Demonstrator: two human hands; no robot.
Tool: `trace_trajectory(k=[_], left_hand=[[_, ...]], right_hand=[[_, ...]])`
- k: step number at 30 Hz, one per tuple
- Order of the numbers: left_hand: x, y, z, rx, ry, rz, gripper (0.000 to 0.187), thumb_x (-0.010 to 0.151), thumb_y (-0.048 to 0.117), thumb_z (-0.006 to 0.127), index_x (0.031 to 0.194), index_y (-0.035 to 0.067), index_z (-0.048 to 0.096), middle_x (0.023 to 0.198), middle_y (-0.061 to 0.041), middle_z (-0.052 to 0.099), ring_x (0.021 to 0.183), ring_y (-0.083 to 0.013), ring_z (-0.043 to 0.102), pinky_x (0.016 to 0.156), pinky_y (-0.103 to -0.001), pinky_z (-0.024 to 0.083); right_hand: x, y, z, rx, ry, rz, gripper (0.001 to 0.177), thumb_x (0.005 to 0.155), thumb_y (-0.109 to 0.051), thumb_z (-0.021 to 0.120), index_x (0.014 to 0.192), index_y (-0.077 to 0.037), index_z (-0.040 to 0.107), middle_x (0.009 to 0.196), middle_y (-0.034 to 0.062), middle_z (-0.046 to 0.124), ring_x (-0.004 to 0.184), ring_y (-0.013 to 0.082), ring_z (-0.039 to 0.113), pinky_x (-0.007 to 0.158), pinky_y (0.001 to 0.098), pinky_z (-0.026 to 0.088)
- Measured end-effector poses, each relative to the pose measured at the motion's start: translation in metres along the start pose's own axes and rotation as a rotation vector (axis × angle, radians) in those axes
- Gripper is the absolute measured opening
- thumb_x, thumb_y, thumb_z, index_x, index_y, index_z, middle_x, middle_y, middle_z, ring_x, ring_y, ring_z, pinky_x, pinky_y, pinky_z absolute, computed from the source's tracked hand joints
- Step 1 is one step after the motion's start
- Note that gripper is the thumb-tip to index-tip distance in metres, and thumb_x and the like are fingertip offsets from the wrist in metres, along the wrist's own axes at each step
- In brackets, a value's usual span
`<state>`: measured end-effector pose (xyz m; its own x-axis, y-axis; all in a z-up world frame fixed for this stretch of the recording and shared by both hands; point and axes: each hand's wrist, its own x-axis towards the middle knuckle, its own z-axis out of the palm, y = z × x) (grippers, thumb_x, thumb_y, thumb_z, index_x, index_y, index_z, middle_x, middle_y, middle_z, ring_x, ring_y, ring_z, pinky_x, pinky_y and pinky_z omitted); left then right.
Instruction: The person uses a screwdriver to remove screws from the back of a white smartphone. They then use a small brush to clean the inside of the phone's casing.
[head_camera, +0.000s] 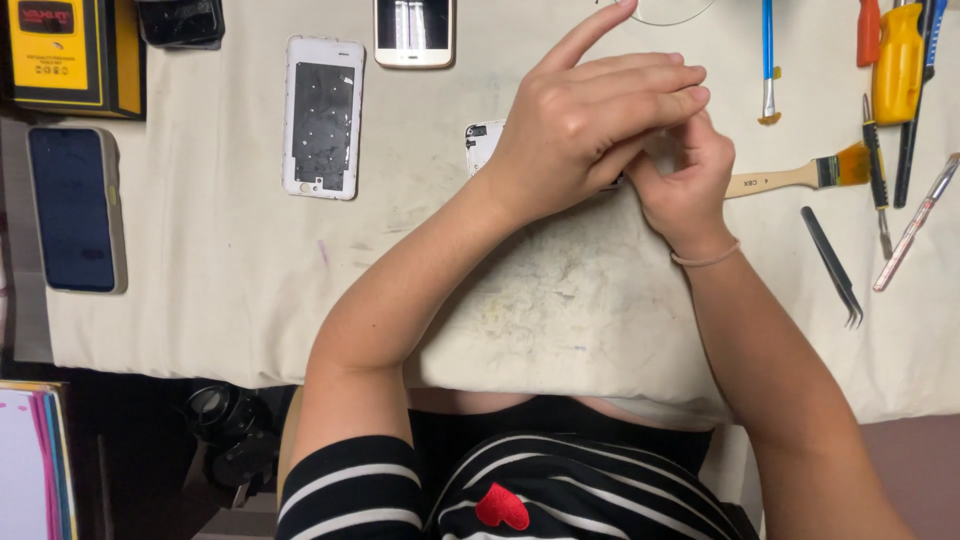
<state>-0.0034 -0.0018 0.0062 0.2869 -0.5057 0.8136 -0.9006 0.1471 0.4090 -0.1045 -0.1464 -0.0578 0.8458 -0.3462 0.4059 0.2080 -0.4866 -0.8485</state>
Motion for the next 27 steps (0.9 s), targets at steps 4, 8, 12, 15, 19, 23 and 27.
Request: trace_trajectory(k=[4,8,12,15,19,23,27], left_hand=[[-0.001,-0.003,-0.002,0.037,0.011,-0.003,0.022,0.101,-0.003,0.060,0.113,0.009,0.075,0.113,-0.008,0.080,0.104,-0.0324,0.082,0.112,-0.057,0.045],[0.000,-0.001,-0.002,0.011,0.016,0.017,0.021,0.102,-0.002,0.059,0.112,0.008,0.073,0.108,-0.012,0.081,0.101,-0.0335,0.083,0.113,-0.057,0.044],[-0.002,-0.004,-0.004,-0.009,0.007,0.036,0.022,0.099,-0.006,0.064,0.114,0.008,0.073,0.108,-0.012,0.082,0.102,-0.0345,0.083,0.114,-0.058,0.043],[-0.002,-0.004,-0.003,0.000,0.021,0.039,0.021,0.102,-0.003,0.059,0.115,0.008,0.071,0.109,-0.011,0.081,0.101,-0.0353,0.083,0.113,-0.060,0.044],[-0.001,-0.006,-0.007,0.002,0.012,0.040,0.018,0.102,-0.002,0.062,0.114,0.007,0.072,0.107,-0.011,0.082,0.101,-0.0352,0.083,0.113,-0.059,0.044],[0.002,-0.002,-0.005,-0.023,0.019,0.046,0.017,0.100,-0.002,0.062,0.107,0.005,0.076,0.108,-0.012,0.080,0.099,-0.0353,0.082,0.112,-0.059,0.044],[0.000,-0.001,-0.001,-0.006,0.013,0.049,0.023,0.097,-0.009,0.062,0.108,0.006,0.076,0.110,-0.011,0.079,0.100,-0.0328,0.082,0.112,-0.059,0.045]], right_hand=[[0.000,-0.005,-0.005,0.045,-0.071,-0.017,0.005,0.099,0.009,0.068,0.103,0.005,0.068,0.103,0.0176,0.064,0.099,0.0263,0.063,0.090,0.0348,0.053],[-0.005,-0.006,0.004,0.024,0.030,-0.005,0.021,0.097,0.001,0.073,0.108,0.001,0.055,0.103,0.0105,0.062,0.099,0.0205,0.061,0.088,0.0316,0.051],[0.000,-0.006,-0.002,0.233,-0.152,-0.026,0.037,0.104,0.008,0.055,0.140,0.009,0.045,0.130,0.0204,0.058,0.127,0.0296,0.058,0.109,0.0380,0.051],[-0.001,0.001,-0.002,0.084,-0.072,0.054,0.008,0.102,0.003,0.071,0.099,0.002,0.063,0.091,0.0065,0.064,0.090,0.0142,0.057,0.080,0.0290,0.051],[-0.005,0.003,-0.003,0.116,-0.093,0.050,0.007,0.102,0.005,0.070,0.103,0.006,0.063,0.101,0.0116,0.065,0.099,0.0194,0.060,0.086,0.0303,0.052],[-0.004,0.014,-0.002,-0.007,0.005,0.142,0.025,0.096,-0.002,0.081,0.085,-0.002,0.059,0.080,0.0006,0.058,0.083,0.0094,0.050,0.070,0.0258,0.047],[0.002,0.001,0.005,0.055,0.036,0.021,0.029,0.098,-0.002,0.076,0.123,0.003,0.062,0.119,0.0153,0.067,0.114,0.0222,0.064,0.098,0.0327,0.055]])
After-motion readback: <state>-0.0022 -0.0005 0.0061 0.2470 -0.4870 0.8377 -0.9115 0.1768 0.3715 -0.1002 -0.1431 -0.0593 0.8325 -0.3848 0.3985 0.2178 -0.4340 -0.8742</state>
